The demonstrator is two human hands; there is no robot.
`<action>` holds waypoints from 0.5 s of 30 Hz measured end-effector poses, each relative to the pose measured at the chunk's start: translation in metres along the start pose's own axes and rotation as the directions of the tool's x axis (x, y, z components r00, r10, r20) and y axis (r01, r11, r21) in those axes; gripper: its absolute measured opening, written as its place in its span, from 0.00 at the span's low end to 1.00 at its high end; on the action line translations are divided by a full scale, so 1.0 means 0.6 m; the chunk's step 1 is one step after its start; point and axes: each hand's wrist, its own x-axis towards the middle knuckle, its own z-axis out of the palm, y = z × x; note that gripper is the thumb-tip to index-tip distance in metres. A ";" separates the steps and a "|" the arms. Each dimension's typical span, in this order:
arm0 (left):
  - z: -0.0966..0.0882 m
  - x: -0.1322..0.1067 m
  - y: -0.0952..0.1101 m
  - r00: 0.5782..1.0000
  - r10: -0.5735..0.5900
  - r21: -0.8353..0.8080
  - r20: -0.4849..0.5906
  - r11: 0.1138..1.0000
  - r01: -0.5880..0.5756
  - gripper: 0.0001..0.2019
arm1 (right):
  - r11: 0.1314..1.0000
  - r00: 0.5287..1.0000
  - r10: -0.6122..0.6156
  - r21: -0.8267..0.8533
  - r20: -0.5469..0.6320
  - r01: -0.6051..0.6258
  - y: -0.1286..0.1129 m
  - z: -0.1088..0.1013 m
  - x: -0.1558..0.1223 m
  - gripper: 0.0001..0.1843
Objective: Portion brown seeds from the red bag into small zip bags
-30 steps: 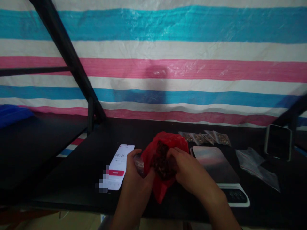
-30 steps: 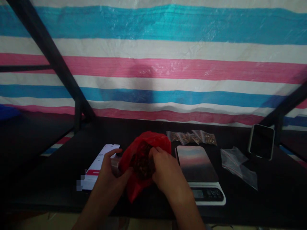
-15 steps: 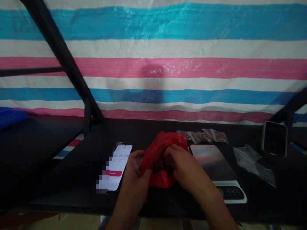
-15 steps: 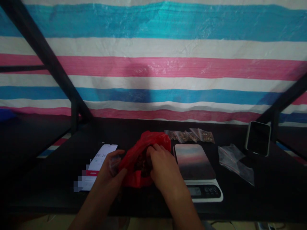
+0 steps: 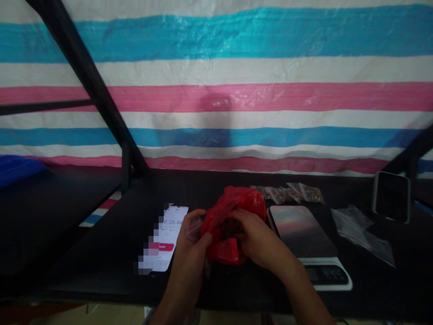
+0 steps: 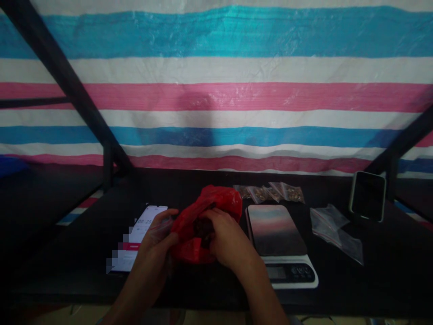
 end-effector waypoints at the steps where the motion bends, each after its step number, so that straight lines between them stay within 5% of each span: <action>1: -0.002 0.001 0.000 1.000 0.001 0.008 0.006 1.000 -0.001 0.34 | 0.999 1.000 0.002 0.038 -0.002 -0.002 0.002 0.001 0.001 0.33; 5: -0.015 0.010 0.000 0.999 0.043 0.067 0.020 0.997 -0.044 0.32 | 0.975 0.998 0.052 0.215 0.016 -0.055 0.011 0.004 0.007 0.29; 10: -0.029 0.028 -0.014 0.971 0.236 0.242 0.034 0.941 -0.238 0.30 | 0.922 0.995 0.095 0.375 0.008 -0.091 0.019 0.001 0.015 0.24; 15: -0.027 0.027 -0.020 0.936 0.332 0.428 0.113 0.834 -0.348 0.12 | 0.891 0.998 0.057 0.453 -0.011 -0.046 -0.006 -0.015 0.011 0.22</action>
